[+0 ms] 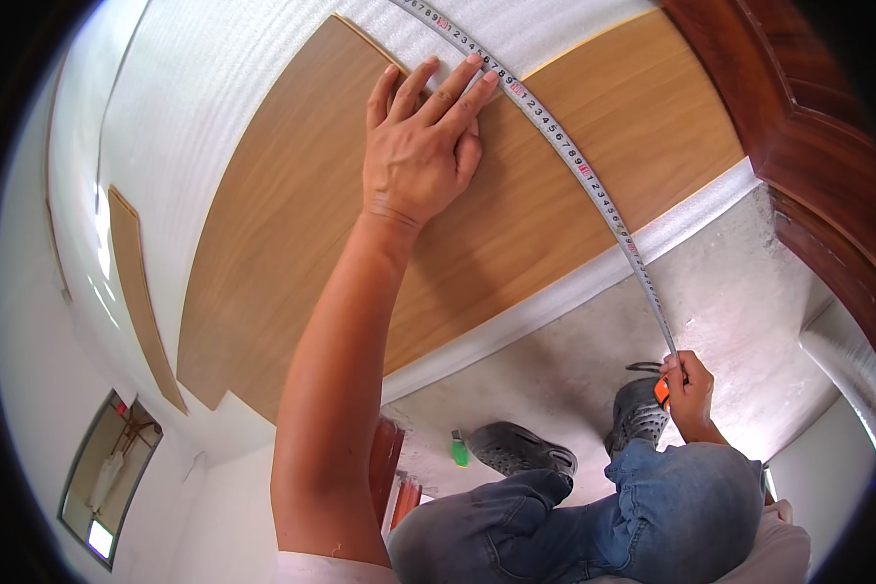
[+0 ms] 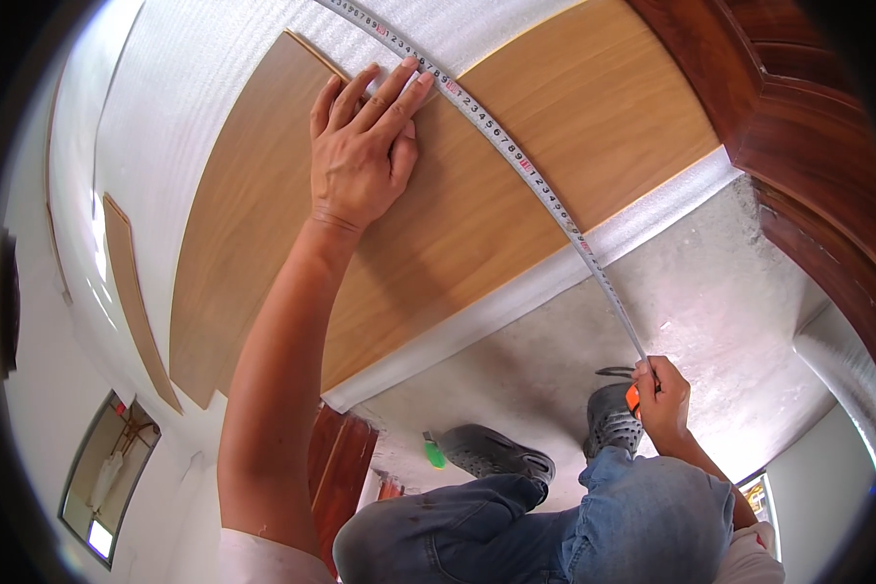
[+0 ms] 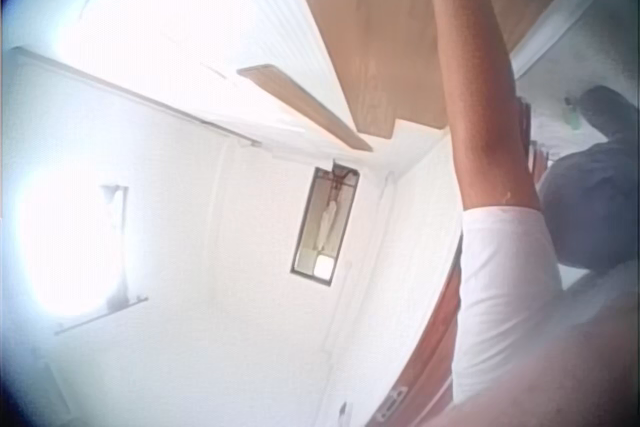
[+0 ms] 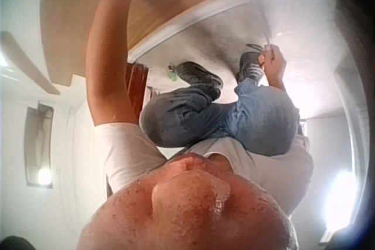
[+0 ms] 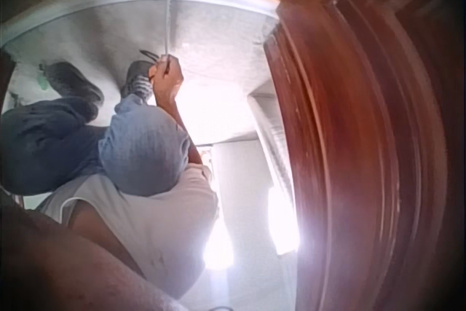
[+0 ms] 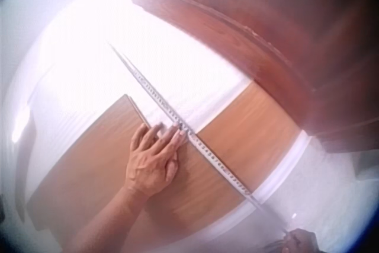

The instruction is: The person cuts open a package of floorboards with a utility knife, carries the floorboards into a room, trims and lays down foam underlayment, arranges the floorboards on the floor, and measures the floor using a tape measure.

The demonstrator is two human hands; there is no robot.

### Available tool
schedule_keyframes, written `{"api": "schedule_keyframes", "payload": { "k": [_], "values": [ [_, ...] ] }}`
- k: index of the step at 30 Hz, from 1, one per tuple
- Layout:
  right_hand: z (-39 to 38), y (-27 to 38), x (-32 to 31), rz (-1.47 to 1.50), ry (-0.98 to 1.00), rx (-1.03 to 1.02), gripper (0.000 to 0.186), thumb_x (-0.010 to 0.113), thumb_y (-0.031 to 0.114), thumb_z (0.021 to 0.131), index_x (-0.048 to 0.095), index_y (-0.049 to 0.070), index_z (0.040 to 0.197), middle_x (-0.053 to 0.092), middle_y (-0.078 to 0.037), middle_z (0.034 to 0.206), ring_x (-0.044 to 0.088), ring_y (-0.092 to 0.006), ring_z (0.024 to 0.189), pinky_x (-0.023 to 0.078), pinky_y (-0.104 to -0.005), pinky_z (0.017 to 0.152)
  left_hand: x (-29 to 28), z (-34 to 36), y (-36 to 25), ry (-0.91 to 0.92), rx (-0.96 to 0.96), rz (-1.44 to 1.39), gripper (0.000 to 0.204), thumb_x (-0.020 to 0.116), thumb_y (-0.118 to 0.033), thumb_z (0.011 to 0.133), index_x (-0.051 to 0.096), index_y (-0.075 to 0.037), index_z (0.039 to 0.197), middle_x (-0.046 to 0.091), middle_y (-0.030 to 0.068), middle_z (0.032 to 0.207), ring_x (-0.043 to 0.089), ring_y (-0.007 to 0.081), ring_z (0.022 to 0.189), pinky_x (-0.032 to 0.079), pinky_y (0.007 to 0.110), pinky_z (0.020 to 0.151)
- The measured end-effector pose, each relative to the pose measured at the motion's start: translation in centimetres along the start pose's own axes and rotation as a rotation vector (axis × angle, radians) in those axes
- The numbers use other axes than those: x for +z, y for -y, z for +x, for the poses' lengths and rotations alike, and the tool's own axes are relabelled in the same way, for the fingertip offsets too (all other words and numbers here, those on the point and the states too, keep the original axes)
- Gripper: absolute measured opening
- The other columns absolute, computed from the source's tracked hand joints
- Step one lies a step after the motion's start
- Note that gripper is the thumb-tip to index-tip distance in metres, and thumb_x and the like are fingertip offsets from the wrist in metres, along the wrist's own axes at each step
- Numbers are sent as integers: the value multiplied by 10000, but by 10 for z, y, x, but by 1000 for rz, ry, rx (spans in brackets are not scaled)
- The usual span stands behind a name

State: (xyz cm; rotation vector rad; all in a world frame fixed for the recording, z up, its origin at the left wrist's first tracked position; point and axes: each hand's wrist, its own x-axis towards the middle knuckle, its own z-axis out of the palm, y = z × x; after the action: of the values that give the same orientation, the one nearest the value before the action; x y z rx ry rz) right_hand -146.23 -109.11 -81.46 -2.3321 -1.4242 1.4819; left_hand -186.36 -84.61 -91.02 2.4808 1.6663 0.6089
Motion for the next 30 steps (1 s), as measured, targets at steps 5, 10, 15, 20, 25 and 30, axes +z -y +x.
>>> {"api": "schedule_keyframes", "payload": {
  "k": [5, 10, 15, 20, 25, 30],
  "values": [
    [0, 4, 1, -4, 7, 0, 128, 561, 77, 956, 620, -28, 913, 676, -114, 780, 634, -152, 686, 498, -292, 632, 0, 0, 0, -1, -5, 7, 452, 580, -165, 855, 637, -272, 1291, 614, -62, 1347, 538, 264, 1242, 312, 479, 1135],
    [1, 2, 2, 6, 4, 1, 122, 561, 71, 951, 620, -28, 910, 670, -112, 770, 628, -154, 677, 492, -295, 623, 1, 0, 0, 0, -11, 7, 454, 578, -182, 854, 634, -266, 1297, 611, -59, 1351, 536, 261, 1246, 310, 477, 1138],
    [1, 5, 4, 3, -4, -33, 121, 557, 66, 951, 619, -28, 907, 668, -113, 765, 626, -159, 666, 491, -296, 616, 0, 1, 0, 0, -12, 10, 455, 578, -186, 852, 635, -263, 1297, 607, -57, 1358, 534, 257, 1248, 308, 474, 1139],
    [1, 2, 2, 0, -15, -48, 120, 553, 62, 952, 617, -27, 902, 668, -112, 762, 629, -162, 662, 492, -298, 613, -2, 3, -1, -6, -9, 9, 451, 580, -186, 850, 640, -262, 1291, 604, -56, 1360, 534, 254, 1248, 309, 472, 1139],
    [1, -1, 5, 1, 7, -5, 133, 559, 78, 958, 619, -27, 901, 671, -112, 763, 632, -163, 663, 491, -296, 609, 0, -2, -1, 0, -16, 13, 448, 585, -182, 846, 647, -265, 1282, 608, -58, 1354, 536, 248, 1244, 313, 469, 1136],
    [0, -2, 4, -9, -8, -57, 142, 544, 84, 973, 615, -20, 908, 660, -93, 756, 605, -131, 660, 477, -277, 605, -1, 1, -1, -10, -13, 4, 450, 590, -181, 842, 649, -267, 1279, 609, -59, 1352, 538, 250, 1240, 318, 469, 1132]
  ]
}}
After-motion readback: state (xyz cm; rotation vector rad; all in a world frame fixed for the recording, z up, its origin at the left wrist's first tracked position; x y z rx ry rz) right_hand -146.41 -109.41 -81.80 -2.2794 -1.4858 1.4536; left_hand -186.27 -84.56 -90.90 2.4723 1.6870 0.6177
